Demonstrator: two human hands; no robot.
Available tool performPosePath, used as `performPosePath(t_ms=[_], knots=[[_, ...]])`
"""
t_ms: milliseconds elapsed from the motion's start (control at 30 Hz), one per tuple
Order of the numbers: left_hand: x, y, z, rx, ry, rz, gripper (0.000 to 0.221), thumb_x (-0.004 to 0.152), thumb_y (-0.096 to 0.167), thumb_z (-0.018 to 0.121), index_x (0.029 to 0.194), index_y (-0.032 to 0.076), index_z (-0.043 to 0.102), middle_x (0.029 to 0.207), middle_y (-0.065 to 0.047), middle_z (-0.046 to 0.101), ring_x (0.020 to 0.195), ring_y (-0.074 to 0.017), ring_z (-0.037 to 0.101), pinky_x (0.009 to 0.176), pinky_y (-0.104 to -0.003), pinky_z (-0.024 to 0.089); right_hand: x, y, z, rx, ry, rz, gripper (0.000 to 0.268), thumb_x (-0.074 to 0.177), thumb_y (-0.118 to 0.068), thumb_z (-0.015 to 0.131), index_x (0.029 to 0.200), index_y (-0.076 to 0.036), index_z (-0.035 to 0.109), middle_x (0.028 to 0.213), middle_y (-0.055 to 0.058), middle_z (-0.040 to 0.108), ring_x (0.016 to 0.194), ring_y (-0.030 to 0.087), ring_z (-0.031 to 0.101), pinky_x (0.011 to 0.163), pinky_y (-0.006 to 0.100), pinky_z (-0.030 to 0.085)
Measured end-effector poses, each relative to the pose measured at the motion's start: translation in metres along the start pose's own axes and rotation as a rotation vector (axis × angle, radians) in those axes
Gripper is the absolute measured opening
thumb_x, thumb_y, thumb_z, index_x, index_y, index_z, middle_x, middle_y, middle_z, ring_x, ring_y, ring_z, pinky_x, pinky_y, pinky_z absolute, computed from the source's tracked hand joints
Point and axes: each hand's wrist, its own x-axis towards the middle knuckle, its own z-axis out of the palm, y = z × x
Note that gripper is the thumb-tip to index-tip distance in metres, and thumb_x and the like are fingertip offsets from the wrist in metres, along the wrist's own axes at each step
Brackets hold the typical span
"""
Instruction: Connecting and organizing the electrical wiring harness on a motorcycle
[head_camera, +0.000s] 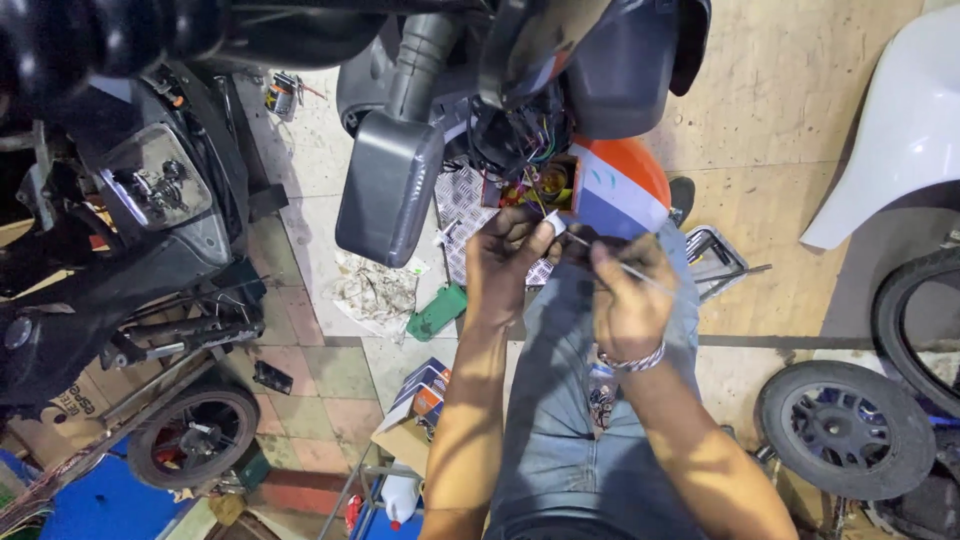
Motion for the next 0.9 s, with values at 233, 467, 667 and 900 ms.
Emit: performPosePath(t_ms=[233,467,667,900], knots=[[0.003,0.004,-0.013,0.197,0.110,0.113,0.015,0.095,0.000,0.069,0.107,-0.010,0.067,0.080,-0.023,0.070,0.064,-0.0251,0.070,0.059,-0.037,0.062,-0.025,-0.060,0.039,-0.506,0.074,-0.186,0.026,0.087,-0.006,0.086,0.083,-0.001,0.061,0.081,0.014,0.069,0.079,0.019,0.070,0.073,0.029,0.052],[0.005,0.023,-0.008,0.460,0.073,0.147,0.017,0.092,0.004,0.076,0.110,0.003,0.076,0.093,-0.013,0.071,0.083,-0.0158,0.066,0.069,-0.032,0.059,0.018,-0.039,0.053,-0.777,-0.305,0.071,0.024,0.098,-0.021,0.071,0.110,-0.001,0.076,0.084,0.020,0.073,0.086,0.031,0.073,0.071,0.042,0.055],[0.000,0.067,0.007,0.715,0.151,0.237,0.016,0.091,0.011,0.078,0.106,0.007,0.077,0.085,-0.013,0.070,0.069,-0.0221,0.069,0.058,-0.032,0.057,0.025,-0.040,0.062,-0.737,-0.369,-0.039,0.013,0.093,-0.016,0.079,0.103,-0.009,0.079,0.065,0.009,0.072,0.063,0.020,0.074,0.057,0.027,0.055],[0.016,0.082,0.016,0.980,0.161,0.178,0.010,0.083,0.019,0.085,0.089,0.013,0.081,0.069,-0.013,0.072,0.056,-0.0290,0.072,0.047,-0.033,0.055,0.021,-0.045,0.068,-0.833,-0.406,-0.293,0.012,0.092,-0.011,0.076,0.103,-0.007,0.078,0.082,0.014,0.076,0.082,0.039,0.074,0.065,0.042,0.057]])
